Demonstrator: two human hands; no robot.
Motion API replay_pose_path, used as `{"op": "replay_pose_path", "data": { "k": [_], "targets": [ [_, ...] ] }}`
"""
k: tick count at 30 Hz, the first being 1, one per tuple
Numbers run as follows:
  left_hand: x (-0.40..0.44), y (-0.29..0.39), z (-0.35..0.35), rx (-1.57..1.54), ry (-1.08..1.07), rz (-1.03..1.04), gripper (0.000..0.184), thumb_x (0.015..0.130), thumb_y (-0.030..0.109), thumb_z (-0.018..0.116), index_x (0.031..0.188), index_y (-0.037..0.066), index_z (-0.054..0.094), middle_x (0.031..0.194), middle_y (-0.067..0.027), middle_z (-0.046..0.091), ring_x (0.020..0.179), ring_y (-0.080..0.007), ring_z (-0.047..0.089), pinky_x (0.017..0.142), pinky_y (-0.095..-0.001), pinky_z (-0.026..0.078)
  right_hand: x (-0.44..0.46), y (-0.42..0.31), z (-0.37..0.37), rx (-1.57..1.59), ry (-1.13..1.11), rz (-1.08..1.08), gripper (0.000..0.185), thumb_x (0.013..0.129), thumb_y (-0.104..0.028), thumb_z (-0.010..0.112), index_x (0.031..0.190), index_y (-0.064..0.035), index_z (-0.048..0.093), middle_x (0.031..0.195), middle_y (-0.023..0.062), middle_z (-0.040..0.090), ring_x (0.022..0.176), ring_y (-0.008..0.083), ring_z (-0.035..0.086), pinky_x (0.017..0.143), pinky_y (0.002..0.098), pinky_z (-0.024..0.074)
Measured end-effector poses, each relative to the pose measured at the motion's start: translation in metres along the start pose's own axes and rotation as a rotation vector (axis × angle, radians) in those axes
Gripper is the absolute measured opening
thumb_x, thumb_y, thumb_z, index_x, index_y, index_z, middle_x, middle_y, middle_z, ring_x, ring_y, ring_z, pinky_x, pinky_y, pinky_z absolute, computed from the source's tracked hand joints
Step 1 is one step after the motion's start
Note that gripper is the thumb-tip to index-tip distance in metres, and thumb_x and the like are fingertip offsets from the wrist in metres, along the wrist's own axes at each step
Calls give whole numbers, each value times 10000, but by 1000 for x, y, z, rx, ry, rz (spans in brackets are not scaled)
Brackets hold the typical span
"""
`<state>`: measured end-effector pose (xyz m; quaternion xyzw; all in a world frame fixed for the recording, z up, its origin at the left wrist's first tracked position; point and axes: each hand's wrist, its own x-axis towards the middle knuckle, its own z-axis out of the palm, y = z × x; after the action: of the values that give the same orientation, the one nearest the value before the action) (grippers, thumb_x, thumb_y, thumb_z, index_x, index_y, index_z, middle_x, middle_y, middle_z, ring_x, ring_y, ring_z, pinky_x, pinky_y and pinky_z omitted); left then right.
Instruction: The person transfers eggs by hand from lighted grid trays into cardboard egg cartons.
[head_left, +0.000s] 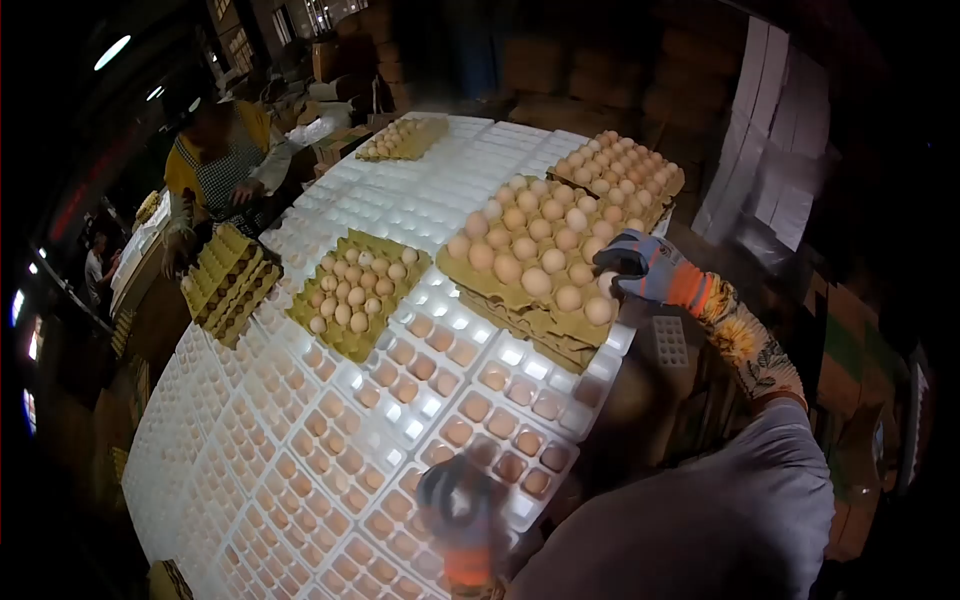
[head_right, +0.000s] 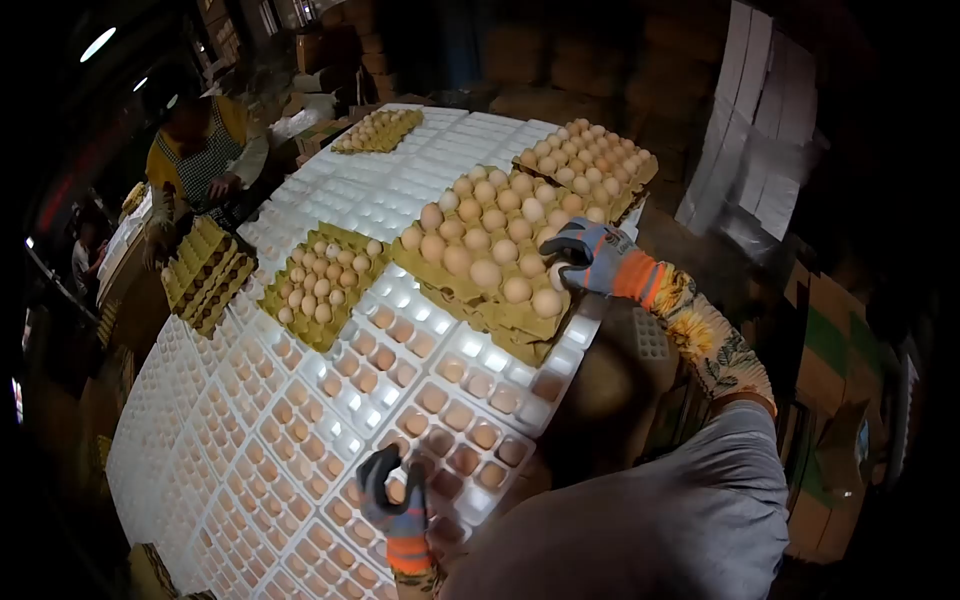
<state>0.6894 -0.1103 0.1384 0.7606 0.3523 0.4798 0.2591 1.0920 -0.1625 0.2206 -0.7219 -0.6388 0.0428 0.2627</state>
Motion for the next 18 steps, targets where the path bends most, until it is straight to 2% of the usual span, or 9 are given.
{"op": "replay_pose_path", "data": {
  "k": [4,5,8,11,13,14,15,17,18],
  "targets": [
    [75,77,155,121,-227,203,540,688,281,779,1175,94,635,950,-117,614,849,-315,574,738,-418,455,9,39,-14,-309,-358,-203,538,700,-242,714,1218,-154,598,1102,130,549,1007,324,559,784,427,501],
    [89,103,172,200,-347,75,608,691,293,779,1240,113,590,971,-119,593,873,-317,562,758,-425,440,6,55,-1,-325,-283,-297,571,692,-253,733,1233,-144,585,1170,152,533,1009,354,567,795,432,502],
    [86,105,216,471,-390,147,555,701,296,777,1177,76,596,1051,-118,588,982,-302,560,857,-442,399,5,83,6,-218,-198,-425,567,687,-233,749,1216,-129,577,1221,156,525,1042,347,575,818,419,505],
    [81,108,221,418,-315,194,508,688,205,786,1139,72,594,1092,-127,600,978,-281,589,824,-412,446,17,77,-23,290,-409,-92,422,787,-169,709,1161,-66,543,1162,115,594,957,312,633,809,346,522],
    [82,96,218,-6,-275,-68,427,730,16,731,1129,46,578,1058,-94,623,868,-221,645,721,-336,533,23,104,1,1077,-133,-130,379,816,-165,692,1146,-56,541,1025,65,644,835,232,662,734,319,537],
    [80,88,215,-202,-132,-247,383,765,57,705,1126,47,578,1036,-84,627,876,-231,646,755,-360,537,29,98,-29,1296,-308,176,377,802,-155,706,1131,-58,549,931,42,646,774,153,647,670,293,534],
    [81,80,209,-399,10,-417,344,799,98,679,1124,47,579,1014,-73,631,884,-240,647,790,-385,542,35,103,-33,1500,-404,222,298,810,-141,694,1059,-16,589,894,77,639,805,163,639,674,304,523],
    [99,92,194,-1178,270,-650,294,852,205,601,1099,45,594,956,-81,643,888,-275,651,818,-445,543,52,93,-24,1173,-517,325,242,811,-202,704,972,-40,626,895,58,646,783,141,625,678,303,508],
    [101,67,183,-1294,249,-753,334,901,304,510,1083,42,610,925,-80,649,916,-276,650,827,-484,534,59,84,-11,518,-272,-205,205,795,-252,714,891,-82,653,926,53,640,749,146,624,667,338,509]
  ]
}}
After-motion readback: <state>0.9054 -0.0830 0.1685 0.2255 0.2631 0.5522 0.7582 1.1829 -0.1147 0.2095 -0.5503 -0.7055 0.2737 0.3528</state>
